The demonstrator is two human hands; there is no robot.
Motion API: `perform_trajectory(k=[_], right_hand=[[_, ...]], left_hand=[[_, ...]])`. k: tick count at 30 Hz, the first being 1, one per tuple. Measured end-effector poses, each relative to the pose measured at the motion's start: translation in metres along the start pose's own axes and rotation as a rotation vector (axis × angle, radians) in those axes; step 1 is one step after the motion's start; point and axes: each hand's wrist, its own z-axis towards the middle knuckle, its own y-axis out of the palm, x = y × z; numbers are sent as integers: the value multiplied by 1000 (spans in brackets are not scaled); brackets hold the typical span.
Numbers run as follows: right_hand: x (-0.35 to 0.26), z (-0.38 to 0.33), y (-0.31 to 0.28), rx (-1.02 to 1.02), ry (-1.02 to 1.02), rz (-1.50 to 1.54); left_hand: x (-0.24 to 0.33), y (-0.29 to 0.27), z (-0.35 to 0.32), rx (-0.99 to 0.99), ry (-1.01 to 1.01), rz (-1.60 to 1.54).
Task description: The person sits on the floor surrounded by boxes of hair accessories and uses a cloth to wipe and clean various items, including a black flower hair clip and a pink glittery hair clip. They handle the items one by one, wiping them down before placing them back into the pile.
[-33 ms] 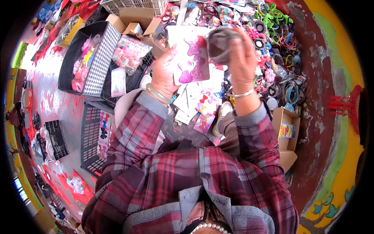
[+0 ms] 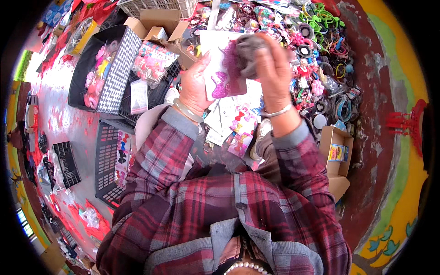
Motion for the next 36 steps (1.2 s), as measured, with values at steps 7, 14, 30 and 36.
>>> perform_trajectory(k=[7, 14, 30, 36], right_hand=[[13, -45, 53, -265, -465, -381], [9, -43, 39, -378, -563, -719], [25, 0, -12, -74, 731, 751], [17, -4, 0, -24, 445, 433]], left_hand=[[4, -11, -1, 103, 94, 6], [16, -13, -1, -107, 43, -136], [13, 1, 0, -13, 97, 3], [-2, -8, 10, 166, 285, 375]])
